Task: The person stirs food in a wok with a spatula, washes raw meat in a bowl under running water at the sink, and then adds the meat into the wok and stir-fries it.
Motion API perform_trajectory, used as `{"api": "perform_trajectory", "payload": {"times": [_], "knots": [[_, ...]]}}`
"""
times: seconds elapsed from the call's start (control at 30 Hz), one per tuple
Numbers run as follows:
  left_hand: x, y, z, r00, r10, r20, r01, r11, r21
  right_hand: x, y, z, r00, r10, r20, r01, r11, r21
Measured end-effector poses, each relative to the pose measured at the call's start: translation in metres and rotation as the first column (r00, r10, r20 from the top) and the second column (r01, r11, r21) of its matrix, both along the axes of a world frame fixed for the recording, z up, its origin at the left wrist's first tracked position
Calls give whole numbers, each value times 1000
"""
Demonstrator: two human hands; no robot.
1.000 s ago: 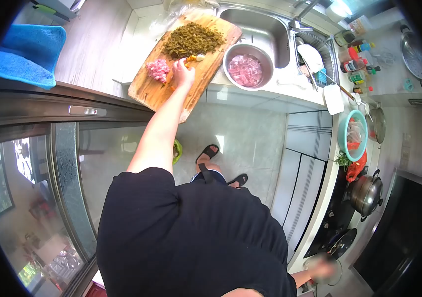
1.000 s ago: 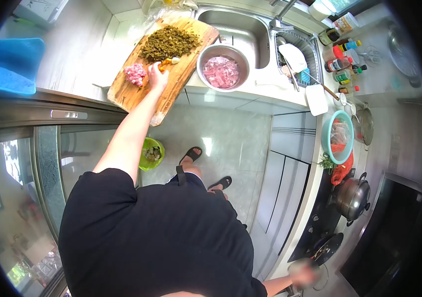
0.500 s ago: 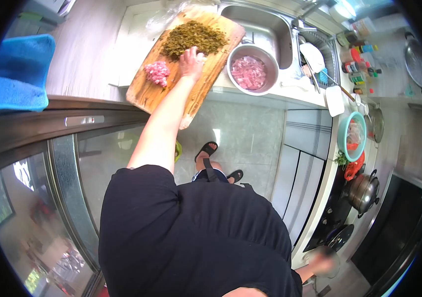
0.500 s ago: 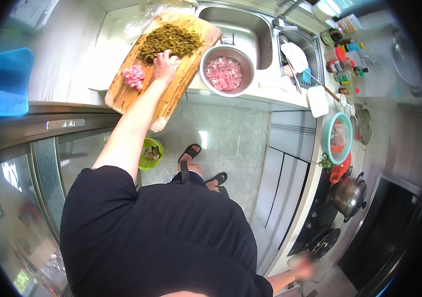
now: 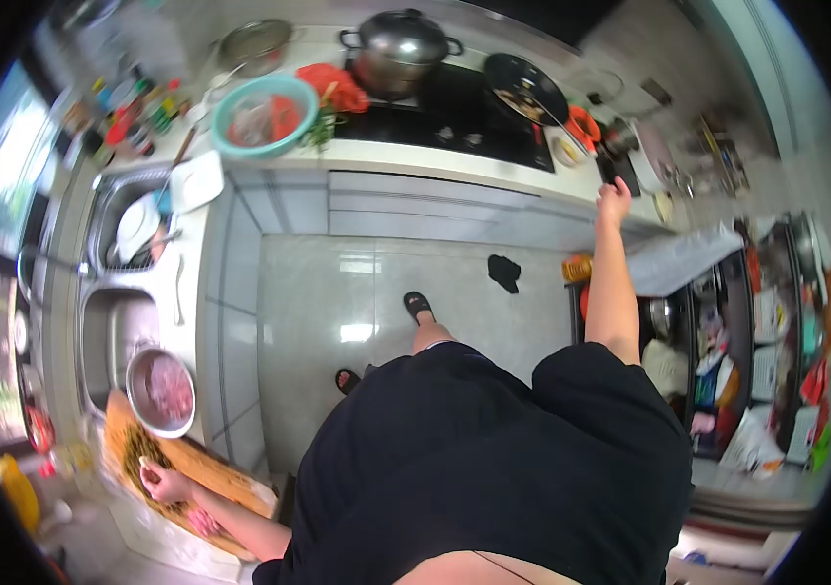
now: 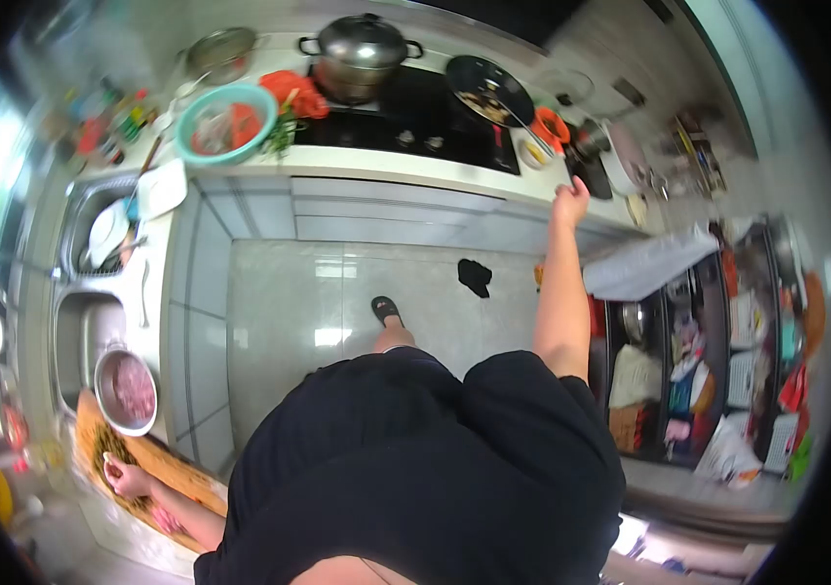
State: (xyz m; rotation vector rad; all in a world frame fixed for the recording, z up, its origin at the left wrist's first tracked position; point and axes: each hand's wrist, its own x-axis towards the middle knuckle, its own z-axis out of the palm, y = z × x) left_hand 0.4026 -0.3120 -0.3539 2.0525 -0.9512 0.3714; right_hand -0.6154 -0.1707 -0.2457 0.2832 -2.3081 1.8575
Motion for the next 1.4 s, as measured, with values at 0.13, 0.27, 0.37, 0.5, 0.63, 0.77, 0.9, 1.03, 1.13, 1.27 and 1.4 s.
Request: {"api": "perform_trajectory", "payload": {"times": [0.13, 0.27, 0.37, 0.5, 0.63, 0.77, 0.9, 1.03, 1.13, 1.27, 1.4], "knots": [[-119, -60, 50, 875, -280, -396, 178, 945, -275, -14, 26, 7, 983, -73, -171, 119, 952, 281], [-295, -96, 106, 788, -543, -288, 498, 839, -220, -95, 12, -4, 967, 84, -242, 63, 838, 541], [-418, -119, 102, 604, -753, -261, 666, 657, -353, -147, -29, -8, 967, 177, -184, -3, 729, 684], [-591, -109, 106, 351, -806, -476, 725, 556, -407, -197, -82, -12, 971, 230, -67, -39, 429, 902], [-730, -90, 117, 75, -777, -625, 725, 473, -500, -256, -99, -49, 835, 448, 320, -464, 258, 848], [-798, -92, 132, -37, -747, -664, 768, 403, -497, -267, -92, -14, 793, 584, 174, -266, 75, 961], [-816, -102, 134, -22, -752, -659, 785, 395, -477, -266, -38, 77, 755, 655, 15, -149, 150, 977], [-825, -117, 115, -14, -689, -725, 795, 432, -425, -257, -8, 139, 758, 646, 86, -150, 44, 988], [-849, -125, 113, -76, -677, -732, 810, 386, -441, -255, -13, 120, 747, 655, 119, -199, 50, 979], [-887, -137, 127, -123, -664, -738, 856, 305, -417, -257, -54, 54, 766, 635, 100, -273, 180, 945], [-916, -154, 129, -227, -641, -733, 857, 227, -463, -274, -97, 11, 836, 545, 67, -309, 365, 878]]}}
